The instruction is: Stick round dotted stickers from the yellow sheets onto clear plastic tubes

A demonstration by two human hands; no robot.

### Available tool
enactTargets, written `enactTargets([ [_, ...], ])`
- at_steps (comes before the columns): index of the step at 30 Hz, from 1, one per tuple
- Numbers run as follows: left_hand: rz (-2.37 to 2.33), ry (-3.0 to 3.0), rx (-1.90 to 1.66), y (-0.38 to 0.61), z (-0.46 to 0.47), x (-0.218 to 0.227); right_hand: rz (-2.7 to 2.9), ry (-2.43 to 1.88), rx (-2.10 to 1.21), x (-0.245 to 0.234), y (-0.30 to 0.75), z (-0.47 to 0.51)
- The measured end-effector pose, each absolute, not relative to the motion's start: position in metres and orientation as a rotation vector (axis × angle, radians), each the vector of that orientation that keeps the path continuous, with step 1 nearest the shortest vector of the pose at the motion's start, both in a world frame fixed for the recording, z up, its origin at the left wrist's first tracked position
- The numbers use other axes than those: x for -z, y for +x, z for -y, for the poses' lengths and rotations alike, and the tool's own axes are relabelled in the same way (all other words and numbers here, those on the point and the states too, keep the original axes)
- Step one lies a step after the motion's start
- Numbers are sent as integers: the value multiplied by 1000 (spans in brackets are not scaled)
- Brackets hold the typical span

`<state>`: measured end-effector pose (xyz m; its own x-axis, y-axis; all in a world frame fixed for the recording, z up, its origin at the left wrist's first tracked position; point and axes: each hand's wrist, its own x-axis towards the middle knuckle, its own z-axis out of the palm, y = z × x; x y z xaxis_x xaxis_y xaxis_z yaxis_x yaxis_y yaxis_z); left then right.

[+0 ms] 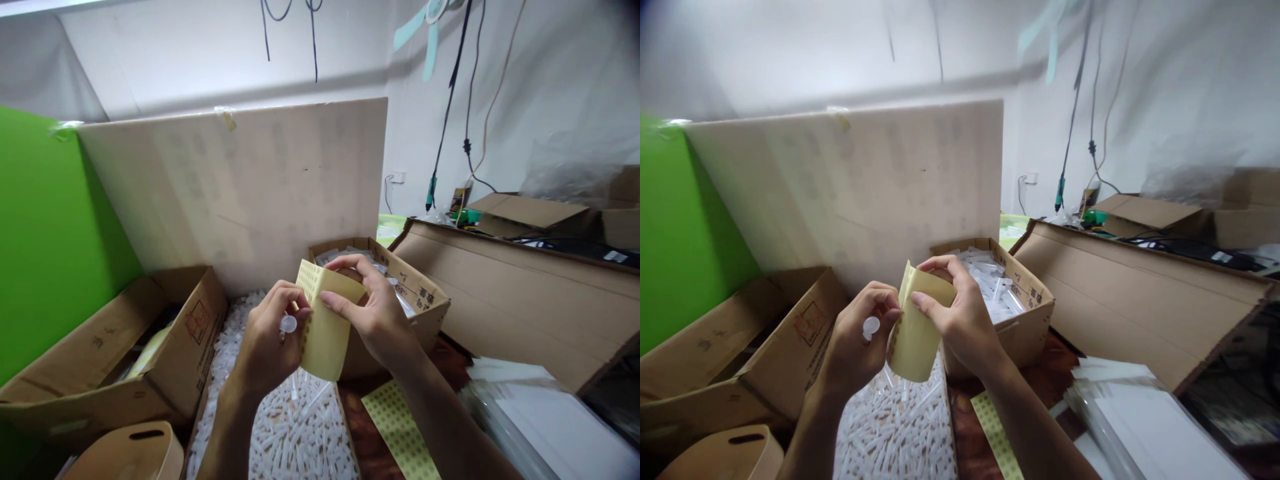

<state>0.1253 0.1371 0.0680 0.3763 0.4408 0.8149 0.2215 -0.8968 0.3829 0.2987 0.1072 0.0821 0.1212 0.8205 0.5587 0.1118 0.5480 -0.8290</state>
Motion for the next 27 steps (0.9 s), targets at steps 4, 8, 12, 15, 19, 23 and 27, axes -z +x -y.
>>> enactTargets([
  [4, -596, 2352, -1543, 125, -136, -70, 1297, -833, -724, -80, 298, -108],
  [8, -671, 2211, -1599, 126, -132, -73, 1378, -864, -578, -83, 300, -107],
  [12, -728, 2018, -1630, 128, -126, -74, 1593, -895, -378, -87, 300, -104],
  [15, -749, 1946, -1615, 131, -124, -73, 1636, -838, -354, -87, 295, -104],
  [19, -740, 1943, -1591, 135, -126, -70, 1605, -800, -383, -86, 290, -103],
  [23, -704, 1946, -1612, 138, -128, -69, 1589, -803, -397, -86, 291, -102],
  [27, -707, 1951, -1610, 140, -128, -69, 1592, -802, -397, -86, 293, -103],
])
